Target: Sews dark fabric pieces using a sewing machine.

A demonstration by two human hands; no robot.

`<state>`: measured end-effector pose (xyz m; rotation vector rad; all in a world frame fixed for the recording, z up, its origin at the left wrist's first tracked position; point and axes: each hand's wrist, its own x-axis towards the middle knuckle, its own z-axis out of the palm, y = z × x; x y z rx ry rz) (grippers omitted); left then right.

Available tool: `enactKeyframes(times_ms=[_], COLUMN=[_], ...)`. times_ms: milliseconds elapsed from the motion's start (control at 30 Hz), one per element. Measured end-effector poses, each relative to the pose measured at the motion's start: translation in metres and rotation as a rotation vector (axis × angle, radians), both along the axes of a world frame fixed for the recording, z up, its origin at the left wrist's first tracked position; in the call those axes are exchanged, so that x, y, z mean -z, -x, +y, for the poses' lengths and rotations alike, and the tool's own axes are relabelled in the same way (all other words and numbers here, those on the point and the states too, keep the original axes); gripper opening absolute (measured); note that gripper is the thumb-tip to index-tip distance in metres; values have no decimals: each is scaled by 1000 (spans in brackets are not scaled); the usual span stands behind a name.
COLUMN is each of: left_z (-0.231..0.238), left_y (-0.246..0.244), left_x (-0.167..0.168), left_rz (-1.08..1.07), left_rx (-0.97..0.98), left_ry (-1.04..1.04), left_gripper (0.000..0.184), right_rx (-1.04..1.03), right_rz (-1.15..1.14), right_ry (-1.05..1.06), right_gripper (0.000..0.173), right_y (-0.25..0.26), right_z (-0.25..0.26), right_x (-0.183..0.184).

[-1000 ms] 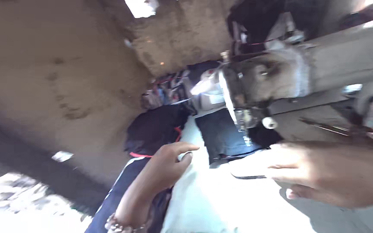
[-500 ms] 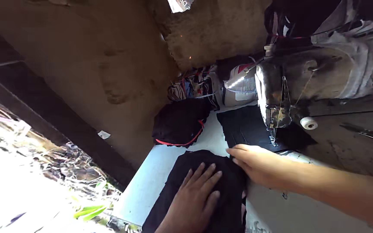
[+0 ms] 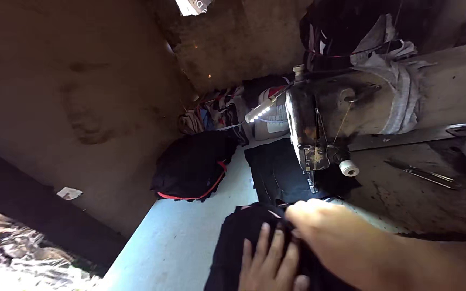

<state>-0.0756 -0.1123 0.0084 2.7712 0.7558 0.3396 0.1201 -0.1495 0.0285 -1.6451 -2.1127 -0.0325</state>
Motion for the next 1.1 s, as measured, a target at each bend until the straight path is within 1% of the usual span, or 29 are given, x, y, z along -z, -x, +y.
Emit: enactKeyframes(times_ms=[33, 67, 100, 133, 167, 233, 300, 333, 433, 567, 767, 1067, 1100], left_z=[-3, -3, 1, 8, 16, 25, 28, 29, 36, 52, 69, 82, 85], left_y=[-9, -17, -24, -29, -33, -37, -39, -39, -38, -40, -60, -66, -67], left_x=[-1, -1, 0, 2, 5, 5, 2, 1, 0, 5, -4, -3, -3], left_rz=[-7, -12, -26, -42, -37, 45, 102, 122, 154, 125, 239, 271, 278], left_rx=[42, 91, 146, 206, 257, 298, 286, 275, 246, 245, 184, 180, 186], left_ry=[2, -21, -78, -135, -146, -65, -18, -4, -9, -55, 17, 28, 34], left_gripper=[43, 43, 43, 45, 47, 55, 59, 61, 64, 65, 68, 71, 71], right_rx=[-13, -38, -68, -116, -185, -283, -298, -292, -265, -269, -155, -106, -118], right_rz=[-26, -53, -72, -74, -55, -6, 49, 73, 40, -8, -37, -8, -18], right_ry=[-169, -294, -364, -392, -394, -328, -191, -155, -201, -251, -150, 68, 47], right_gripper=[12, 16, 21, 24, 28, 41, 54, 56, 60, 65, 69, 74, 74], right_y=[-20, -40, -57, -69, -77, -81, -83, -84, -83, -82, -89, -94, -94], right_z=[-5, -9, -14, -20, -25, -32, -35, -34, -31, -29, -13, -11, -12], right_x=[13, 22, 29, 35, 42, 54, 59, 60, 62, 64, 52, 46, 47])
